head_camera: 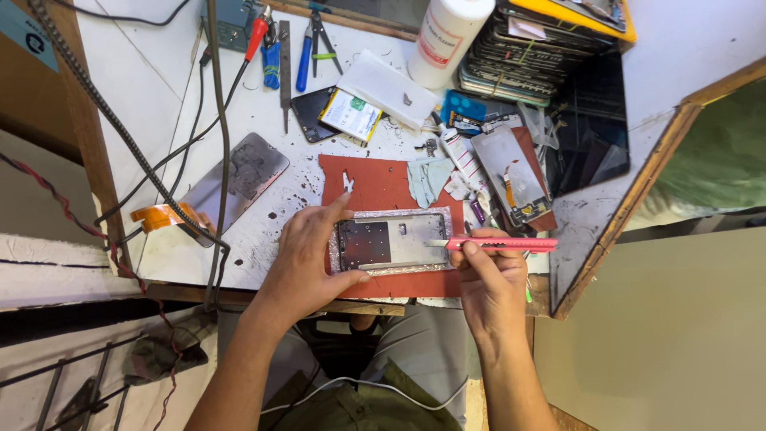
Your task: The person connects a battery to a mobile phone, turns it on to check the display, then scrapes adhesive from the internal frame with a thin tool and cleans the frame with a brush.
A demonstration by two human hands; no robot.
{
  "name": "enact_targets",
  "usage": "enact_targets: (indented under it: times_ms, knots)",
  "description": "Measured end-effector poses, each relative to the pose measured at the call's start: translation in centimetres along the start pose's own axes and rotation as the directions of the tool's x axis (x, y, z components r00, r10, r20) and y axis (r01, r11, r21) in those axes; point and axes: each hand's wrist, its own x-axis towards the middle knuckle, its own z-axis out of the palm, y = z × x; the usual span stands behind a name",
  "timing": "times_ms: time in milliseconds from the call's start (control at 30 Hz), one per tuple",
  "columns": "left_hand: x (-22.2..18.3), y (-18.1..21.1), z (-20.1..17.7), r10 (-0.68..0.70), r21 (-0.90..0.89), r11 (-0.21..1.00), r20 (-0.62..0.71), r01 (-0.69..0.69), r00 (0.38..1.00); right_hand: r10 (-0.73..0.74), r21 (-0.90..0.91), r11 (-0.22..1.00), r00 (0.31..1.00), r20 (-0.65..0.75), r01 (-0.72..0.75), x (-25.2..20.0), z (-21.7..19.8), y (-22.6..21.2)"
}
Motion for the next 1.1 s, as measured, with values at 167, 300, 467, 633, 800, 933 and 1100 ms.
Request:
enact_targets:
  times_ms: [167,300,467,633,800,933,1100]
  knots:
    - [0.0,-0.3,-0.5,0.039,-0.038,0.999,0.024,-0.039,0.999,0.029,0.021,0.999,1.0,0.001,-0.029,0.2,-0.3,1.0]
    - [0.1,0.3,-0.8,0.13,-0.009,0.991,-0.033,-0.13,0.991,0.042,0.011,0.999,0.999,0.011,-0.042,0.3,0.0,1.3]
    - [-1.0,2.9,0.0,0.117,-0.242,0.958,-0.167,-0.156,0.979,0.09,-0.025,0.996,0.994,0.059,-0.089,-1.2,0.4,1.9]
    - [-1.7,3.8,0.8,0.073,-0.385,0.916,-0.129,-0.117,0.989,0.112,-0.132,0.987,0.986,0.123,-0.096,-2.8,-0.2,2.7]
    - [-2.0,1.7,-0.1,0.006,-0.296,0.952,-0.247,-0.081,0.969,0.02,-0.088,0.996,0.999,0.044,-0.016,-2.4,-0.9,2.4]
    - [-1.8,0.9,-0.7,-0.075,-0.144,0.989,-0.425,0.015,0.902,-0.029,-0.04,0.999,0.999,0.031,0.031,-0.4,-0.7,1.9]
    - [-1.2,2.5,1.5,-0.059,0.112,0.988,-0.392,0.111,0.918,0.002,0.028,1.0,0.999,0.04,-0.004,1.1,-0.1,3.3]
